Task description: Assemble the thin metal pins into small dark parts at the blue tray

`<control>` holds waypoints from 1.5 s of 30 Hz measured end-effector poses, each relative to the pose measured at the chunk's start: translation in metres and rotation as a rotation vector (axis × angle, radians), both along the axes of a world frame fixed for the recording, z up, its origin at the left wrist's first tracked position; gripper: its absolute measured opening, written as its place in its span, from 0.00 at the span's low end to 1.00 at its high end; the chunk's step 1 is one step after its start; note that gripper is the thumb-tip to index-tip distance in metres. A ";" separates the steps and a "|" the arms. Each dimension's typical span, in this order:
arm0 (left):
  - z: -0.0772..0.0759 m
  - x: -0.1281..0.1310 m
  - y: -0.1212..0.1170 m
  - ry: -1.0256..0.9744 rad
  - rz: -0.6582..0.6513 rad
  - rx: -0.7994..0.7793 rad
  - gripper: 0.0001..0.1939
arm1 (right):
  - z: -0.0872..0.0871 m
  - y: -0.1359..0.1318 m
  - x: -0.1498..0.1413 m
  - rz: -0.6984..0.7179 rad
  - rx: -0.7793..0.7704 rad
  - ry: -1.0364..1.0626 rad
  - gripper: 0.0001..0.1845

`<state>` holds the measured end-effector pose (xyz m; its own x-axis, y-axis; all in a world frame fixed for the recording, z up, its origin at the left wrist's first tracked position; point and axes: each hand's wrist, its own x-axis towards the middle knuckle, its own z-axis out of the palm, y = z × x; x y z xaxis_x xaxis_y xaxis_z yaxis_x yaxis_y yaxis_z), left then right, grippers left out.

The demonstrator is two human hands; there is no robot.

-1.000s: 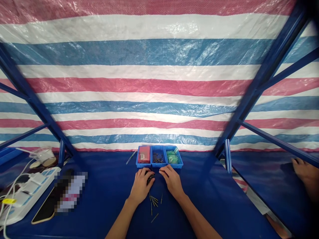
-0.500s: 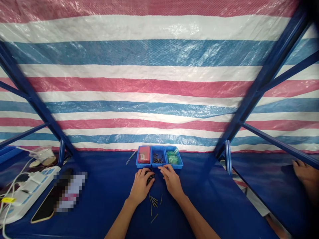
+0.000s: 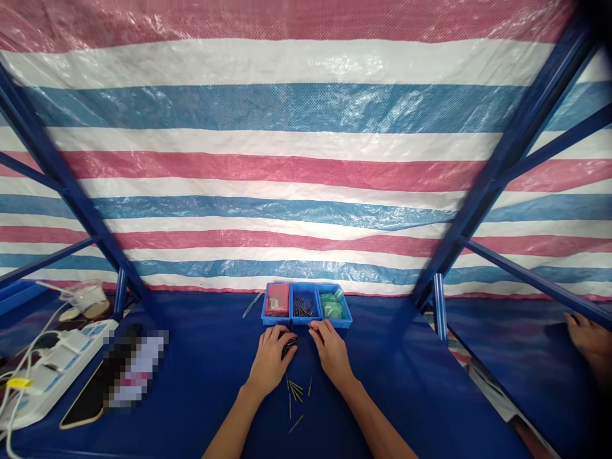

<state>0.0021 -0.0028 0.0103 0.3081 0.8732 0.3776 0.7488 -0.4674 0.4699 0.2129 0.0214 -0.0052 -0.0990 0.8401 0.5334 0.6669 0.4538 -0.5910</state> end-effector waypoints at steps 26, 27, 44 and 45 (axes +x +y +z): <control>-0.003 -0.001 0.001 0.011 -0.003 0.023 0.12 | 0.002 -0.001 0.001 -0.048 -0.008 0.003 0.14; -0.003 -0.001 0.001 0.012 -0.001 0.021 0.12 | 0.002 -0.001 0.001 -0.041 -0.010 -0.001 0.13; -0.003 -0.001 0.002 0.003 0.000 0.005 0.12 | 0.012 -0.005 -0.001 0.055 -0.017 -0.028 0.12; -0.002 -0.001 0.001 0.002 -0.001 0.003 0.12 | 0.011 -0.004 -0.001 0.061 -0.022 -0.019 0.13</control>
